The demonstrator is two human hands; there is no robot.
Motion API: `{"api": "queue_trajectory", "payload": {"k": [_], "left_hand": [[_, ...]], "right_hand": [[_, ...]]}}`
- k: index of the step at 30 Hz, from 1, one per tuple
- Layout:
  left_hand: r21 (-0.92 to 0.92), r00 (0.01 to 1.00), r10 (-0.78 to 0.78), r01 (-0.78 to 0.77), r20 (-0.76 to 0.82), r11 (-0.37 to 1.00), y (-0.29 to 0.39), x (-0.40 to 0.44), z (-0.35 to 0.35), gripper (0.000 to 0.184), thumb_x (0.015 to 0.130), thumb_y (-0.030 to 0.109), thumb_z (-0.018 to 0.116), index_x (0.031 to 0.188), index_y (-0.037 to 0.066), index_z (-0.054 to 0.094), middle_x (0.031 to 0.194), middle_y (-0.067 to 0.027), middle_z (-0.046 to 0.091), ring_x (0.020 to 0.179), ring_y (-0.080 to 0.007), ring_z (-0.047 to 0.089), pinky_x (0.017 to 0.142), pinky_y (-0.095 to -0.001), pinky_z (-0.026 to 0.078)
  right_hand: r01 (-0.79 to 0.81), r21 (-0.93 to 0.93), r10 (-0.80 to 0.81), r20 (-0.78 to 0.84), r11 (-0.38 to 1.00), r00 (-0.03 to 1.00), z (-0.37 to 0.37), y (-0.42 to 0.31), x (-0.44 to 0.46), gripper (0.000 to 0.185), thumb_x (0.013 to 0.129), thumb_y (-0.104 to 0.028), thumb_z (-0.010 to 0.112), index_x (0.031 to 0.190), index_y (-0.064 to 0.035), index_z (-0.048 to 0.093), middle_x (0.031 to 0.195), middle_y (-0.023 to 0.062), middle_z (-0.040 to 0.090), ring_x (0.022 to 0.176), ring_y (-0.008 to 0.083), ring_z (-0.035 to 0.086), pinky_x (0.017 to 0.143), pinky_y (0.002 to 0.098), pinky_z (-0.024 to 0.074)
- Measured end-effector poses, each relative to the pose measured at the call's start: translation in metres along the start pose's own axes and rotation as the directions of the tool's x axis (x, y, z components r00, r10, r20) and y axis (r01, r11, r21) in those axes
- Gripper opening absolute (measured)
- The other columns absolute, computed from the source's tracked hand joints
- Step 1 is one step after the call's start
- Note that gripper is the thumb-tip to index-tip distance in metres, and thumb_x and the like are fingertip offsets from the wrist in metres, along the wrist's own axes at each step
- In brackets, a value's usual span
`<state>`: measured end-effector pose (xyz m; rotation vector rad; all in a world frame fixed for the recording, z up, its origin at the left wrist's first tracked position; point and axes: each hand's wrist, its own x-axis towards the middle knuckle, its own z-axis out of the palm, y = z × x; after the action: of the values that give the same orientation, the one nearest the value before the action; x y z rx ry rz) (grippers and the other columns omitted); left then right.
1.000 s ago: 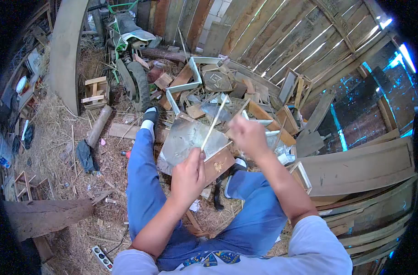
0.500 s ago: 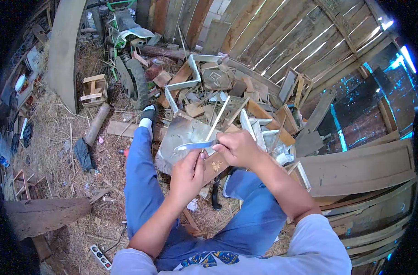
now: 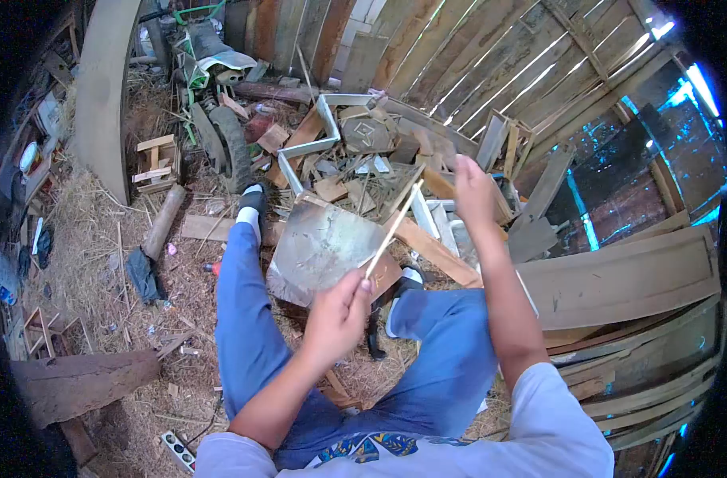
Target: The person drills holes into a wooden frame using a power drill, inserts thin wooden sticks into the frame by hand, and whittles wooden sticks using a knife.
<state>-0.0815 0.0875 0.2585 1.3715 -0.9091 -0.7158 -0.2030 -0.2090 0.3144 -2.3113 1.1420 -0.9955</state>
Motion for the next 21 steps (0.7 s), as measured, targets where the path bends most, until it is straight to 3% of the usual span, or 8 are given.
{"api": "queue_trajectory", "payload": {"k": [3,4,6,8,9,11,19,21], "left_hand": [[-0.096,1.0,-0.009,0.008,-0.016,0.995,0.002,0.001,0.012,0.016,0.107,0.013,0.052,0.099,0.002,0.06,0.065,-0.0059,0.053,0.06,-0.0124,0.052,0.058,-0.0316,0.044],[-0.127,0.999,-0.05,0.049,-0.005,0.991,-0.003,0.006,0.009,0.017,0.108,0.013,0.051,0.099,0.002,0.06,0.065,-0.0043,0.052,0.06,-0.011,0.051,0.058,-0.0309,0.043],[-0.113,0.998,-0.051,0.048,-0.025,0.992,-0.009,0.014,0.001,0.019,0.109,0.015,0.051,0.099,0.002,0.061,0.065,-0.0011,0.05,0.062,-0.0076,0.048,0.057,-0.0294,0.042],[-0.106,0.997,-0.075,0.071,-0.032,0.992,-0.01,0.019,-0.005,0.021,0.11,0.017,0.049,0.1,0.002,0.061,0.067,0.0002,0.05,0.064,-0.0072,0.049,0.059,-0.028,0.042],[-0.1,0.995,-0.095,0.091,-0.035,0.991,-0.01,0.02,-0.008,0.023,0.111,0.019,0.048,0.101,0.003,0.061,0.07,0.0016,0.051,0.067,-0.0067,0.049,0.062,-0.0266,0.041],[-0.103,0.992,-0.104,0.096,-0.069,0.99,-0.013,0.019,-0.01,0.022,0.11,0.018,0.048,0.101,0.003,0.061,0.068,0.0015,0.05,0.066,-0.0071,0.049,0.061,-0.0275,0.042],[0.14,0.99,0.077,-0.061,-0.115,0.988,-0.016,0.018,-0.012,0.016,0.107,0.012,0.051,0.103,0.002,0.063,0.066,-0.0042,0.053,0.059,-0.0119,0.053,0.056,-0.0322,0.043],[0.108,0.992,0.053,-0.04,-0.117,0.993,-0.017,0.018,-0.014,0.014,0.105,0.01,0.053,0.101,0.002,0.063,0.065,-0.0065,0.053,0.059,-0.0135,0.054,0.057,-0.0335,0.044]], "right_hand": [[0.035,-0.027,-0.036,-0.022,0.999,0.999,0.018,0.065,-0.013,0.039,0.108,-0.038,0.055,0.115,-0.0038,0.071,0.09,0.0163,0.072,0.091,0.0259,0.073,0.079,0.0364,0.0538],[-0.081,0.149,0.067,0.093,0.985,0.993,0.021,0.04,-0.027,0.036,0.107,-0.035,0.056,0.11,-0.0031,0.07,0.095,0.0154,0.074,0.094,0.0259,0.072,0.083,0.034,0.053],[-0.005,0.103,-0.029,0.331,0.995,0.943,0.019,-0.007,-0.043,0.032,0.106,-0.032,0.058,0.103,-0.0025,0.069,0.093,0.017,0.074,0.09,0.0261,0.073,0.077,0.0364,0.0533],[0.245,0.178,-0.293,0.337,0.953,0.895,0.036,-0.04,-0.061,0.028,0.103,-0.029,0.062,0.093,-0.0039,0.065,0.081,0.0165,0.069,0.077,0.0305,0.071,0.066,0.041,0.0513],[0.238,0.187,-0.291,0.342,0.953,0.894,0.041,-0.045,-0.066,0.028,0.103,-0.029,0.062,0.093,-0.0039,0.065,0.081,0.0165,0.069,0.077,0.0305,0.071,0.066,0.041,0.0513],[0.525,0.186,-0.544,0.47,0.831,0.695,0.05,-0.051,-0.075,0.027,0.1,-0.03,0.065,0.088,-0.0055,0.063,0.07,0.0142,0.063,0.065,0.0352,0.066,0.058,0.0451,0.0476],[0.622,0.149,-0.616,0.439,0.768,0.655,0.046,-0.069,-0.079,0.034,0.098,-0.038,0.065,0.082,-0.0082,0.06,0.068,0.0123,0.063,0.065,0.0346,0.067,0.055,0.0458,0.0492],[0.659,0.082,-0.611,0.473,0.748,0.634,0.044,-0.068,-0.077,0.035,0.098,-0.039,0.065,0.082,-0.0082,0.06,0.069,0.0118,0.064,0.065,0.0341,0.067,0.054,0.0448,0.05]]}}
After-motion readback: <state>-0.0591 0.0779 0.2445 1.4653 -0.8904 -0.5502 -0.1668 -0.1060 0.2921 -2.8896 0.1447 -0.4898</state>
